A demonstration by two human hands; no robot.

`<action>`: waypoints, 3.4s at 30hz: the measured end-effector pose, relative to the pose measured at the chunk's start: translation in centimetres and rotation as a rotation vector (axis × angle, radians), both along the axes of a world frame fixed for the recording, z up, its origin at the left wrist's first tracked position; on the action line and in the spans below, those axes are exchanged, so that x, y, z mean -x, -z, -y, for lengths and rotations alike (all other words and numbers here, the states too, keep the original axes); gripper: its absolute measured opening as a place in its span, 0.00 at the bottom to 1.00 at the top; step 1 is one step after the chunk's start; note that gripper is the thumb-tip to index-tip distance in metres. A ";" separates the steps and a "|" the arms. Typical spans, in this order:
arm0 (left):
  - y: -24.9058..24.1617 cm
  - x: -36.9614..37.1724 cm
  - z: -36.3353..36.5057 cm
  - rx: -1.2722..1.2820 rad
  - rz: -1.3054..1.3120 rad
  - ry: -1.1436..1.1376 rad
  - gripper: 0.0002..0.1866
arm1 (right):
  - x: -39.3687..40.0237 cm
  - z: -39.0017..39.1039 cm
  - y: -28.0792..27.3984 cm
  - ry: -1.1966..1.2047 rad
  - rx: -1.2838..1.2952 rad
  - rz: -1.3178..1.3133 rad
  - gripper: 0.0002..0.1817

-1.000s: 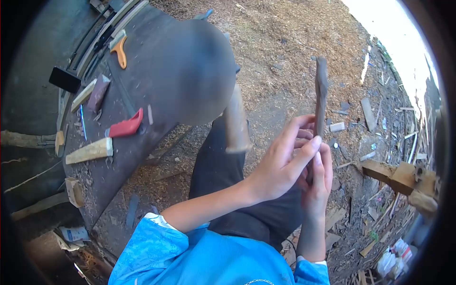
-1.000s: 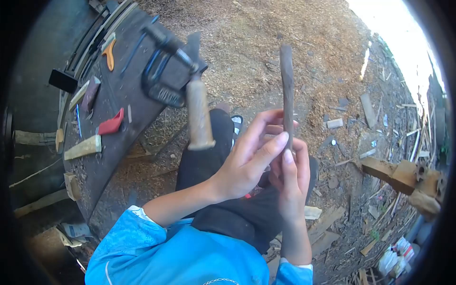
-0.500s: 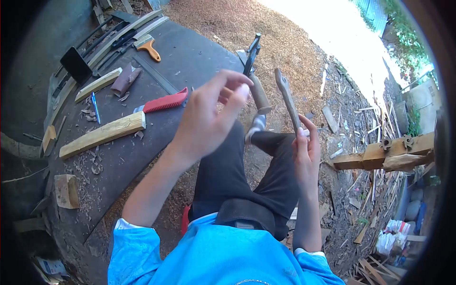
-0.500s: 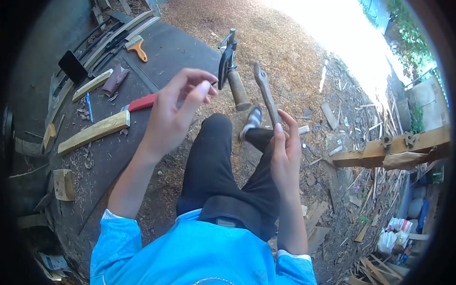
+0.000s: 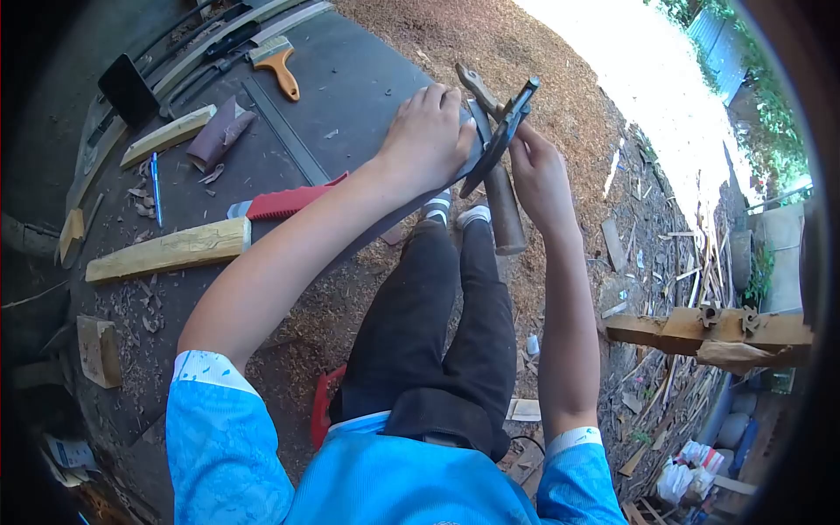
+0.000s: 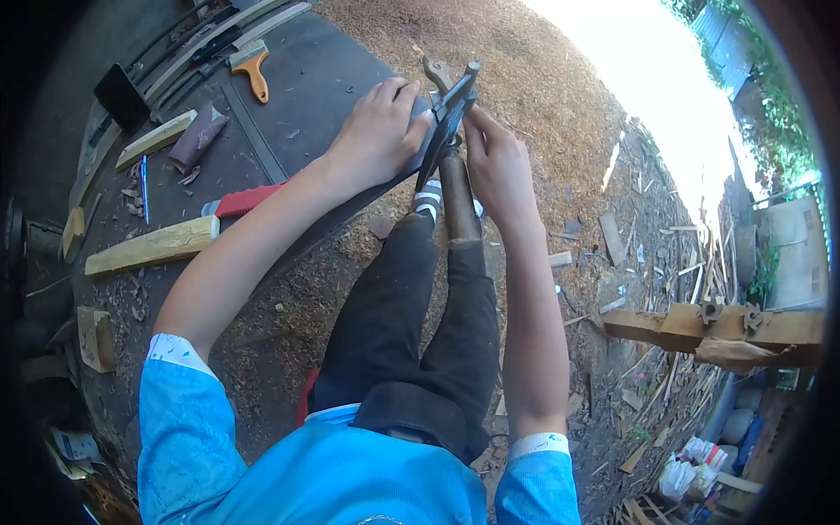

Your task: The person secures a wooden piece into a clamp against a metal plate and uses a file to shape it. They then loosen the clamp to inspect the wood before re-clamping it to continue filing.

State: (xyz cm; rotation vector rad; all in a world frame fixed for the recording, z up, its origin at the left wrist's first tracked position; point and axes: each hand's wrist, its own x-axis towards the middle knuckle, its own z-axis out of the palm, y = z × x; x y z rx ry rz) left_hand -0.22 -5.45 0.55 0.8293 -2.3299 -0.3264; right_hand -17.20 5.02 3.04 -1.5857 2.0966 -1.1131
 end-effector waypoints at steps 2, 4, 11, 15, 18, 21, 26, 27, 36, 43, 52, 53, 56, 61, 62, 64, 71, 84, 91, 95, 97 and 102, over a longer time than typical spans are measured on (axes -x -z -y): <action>0.8 0.4 0.0 0.054 0.005 -0.045 0.28 | -0.9 -1.0 -0.7 0.008 -0.027 0.002 0.19; 1.4 0.4 -0.2 0.084 0.007 -0.074 0.29 | -1.5 -3.7 -0.5 -0.038 0.112 0.012 0.18; 1.3 0.6 -0.4 0.069 0.024 -0.081 0.30 | -1.9 -2.1 -2.8 0.045 -0.212 -0.013 0.21; 1.3 0.8 -0.4 0.087 0.023 -0.099 0.31 | -1.2 -4.2 -2.6 -0.062 -0.029 -0.041 0.22; 1.2 0.9 -0.3 0.093 0.039 -0.111 0.31 | -1.7 -4.2 -2.4 -0.032 -0.030 -0.096 0.22; 1.3 0.9 -0.6 0.105 0.049 -0.105 0.31 | -1.5 -1.9 -1.9 0.022 -0.141 -0.083 0.20; 1.6 1.1 -0.4 0.134 0.049 -0.123 0.31 | -1.8 -1.8 -2.4 0.032 -0.200 -0.037 0.20; 1.5 1.0 -0.3 0.130 0.046 -0.125 0.32 | -2.0 -1.8 -2.6 0.045 -0.212 -0.028 0.20; 1.3 1.3 -0.1 0.136 0.072 -0.145 0.32 | -1.3 -4.7 -2.6 0.003 -0.137 0.039 0.22; 1.0 1.3 -0.3 0.096 0.102 -0.132 0.32 | -0.3 -1.6 -1.8 -0.004 -0.204 -0.004 0.20; 1.1 1.4 0.2 0.155 0.067 -0.158 0.31 | -0.8 -0.9 -1.9 0.020 -0.196 -0.039 0.19; 1.3 1.3 -0.3 0.138 0.080 -0.148 0.31 | -0.8 -1.1 -1.8 0.027 -0.252 -0.023 0.19; 1.3 1.3 -0.3 0.133 0.061 -0.141 0.30 | -1.4 -4.0 -1.6 0.029 -0.174 -0.037 0.20; 1.2 1.6 0.1 0.154 0.068 -0.155 0.30 | -1.3 -3.5 -0.8 0.048 -0.102 -0.022 0.17; 1.4 1.5 -0.2 0.142 0.071 -0.153 0.30 | -1.3 -3.1 -0.7 0.049 -0.121 -0.018 0.18; 1.7 1.4 -0.5 0.143 0.074 -0.153 0.30 | -1.8 -1.8 -1.6 0.048 -0.169 -0.035 0.20; 1.2 1.5 -0.3 0.124 0.090 -0.153 0.30 | -2.0 -8.5 -1.6 -0.056 -0.241 -0.041 0.23; 1.4 1.4 0.0 0.155 0.051 -0.149 0.31 | -0.4 -2.0 -0.1 0.095 -0.111 -0.014 0.21; 1.5 1.6 -0.3 0.145 0.068 -0.156 0.31 | -1.8 -3.7 -2.1 0.044 -0.101 -0.053 0.19; 1.4 1.5 -0.1 0.130 0.065 -0.147 0.30 | -1.9 -2.4 -2.5 0.079 -0.188 -0.062 0.19; 1.7 1.5 -0.6 0.128 0.067 -0.145 0.30 | -2.2 -2.6 -2.4 0.068 -0.149 -0.110 0.17; 1.7 1.5 -0.4 0.131 0.073 -0.153 0.30 | -1.5 -7.2 -2.0 0.019 -0.020 -0.082 0.20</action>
